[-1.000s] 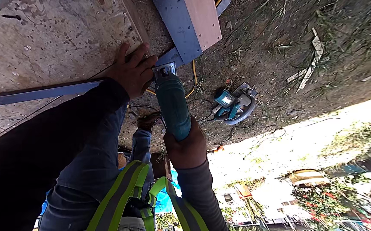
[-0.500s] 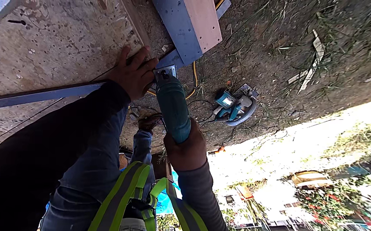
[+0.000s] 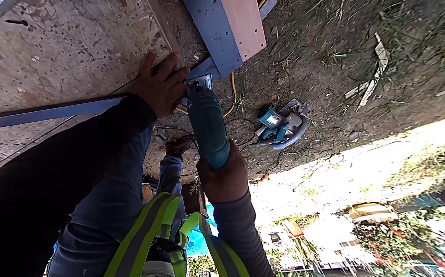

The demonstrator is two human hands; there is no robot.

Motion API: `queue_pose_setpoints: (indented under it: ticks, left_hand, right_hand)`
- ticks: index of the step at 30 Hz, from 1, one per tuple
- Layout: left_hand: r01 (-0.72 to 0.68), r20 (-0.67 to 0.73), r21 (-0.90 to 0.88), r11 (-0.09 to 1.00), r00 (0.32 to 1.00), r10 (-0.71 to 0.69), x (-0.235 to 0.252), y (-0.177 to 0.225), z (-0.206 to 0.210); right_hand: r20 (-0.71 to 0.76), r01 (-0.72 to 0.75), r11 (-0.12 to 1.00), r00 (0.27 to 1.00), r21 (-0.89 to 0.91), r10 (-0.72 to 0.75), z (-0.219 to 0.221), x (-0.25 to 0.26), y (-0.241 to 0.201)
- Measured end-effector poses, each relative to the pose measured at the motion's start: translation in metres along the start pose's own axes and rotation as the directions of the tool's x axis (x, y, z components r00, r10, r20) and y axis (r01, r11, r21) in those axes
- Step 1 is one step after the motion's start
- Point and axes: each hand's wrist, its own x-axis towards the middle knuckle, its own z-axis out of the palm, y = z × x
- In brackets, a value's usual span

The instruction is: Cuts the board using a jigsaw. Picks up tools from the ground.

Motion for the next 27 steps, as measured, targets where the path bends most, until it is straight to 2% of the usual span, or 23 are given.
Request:
queue_pose_setpoints:
  ticks: [27]
  left_hand:
    - [-0.006, -0.04, 0.016, 1.0, 0.999, 0.007, -0.0002, -0.0004, 0.0033]
  right_hand:
    - [-0.009, 0.03, 0.999, 1.0, 0.024, -0.03, 0.0017, -0.0004, 0.005]
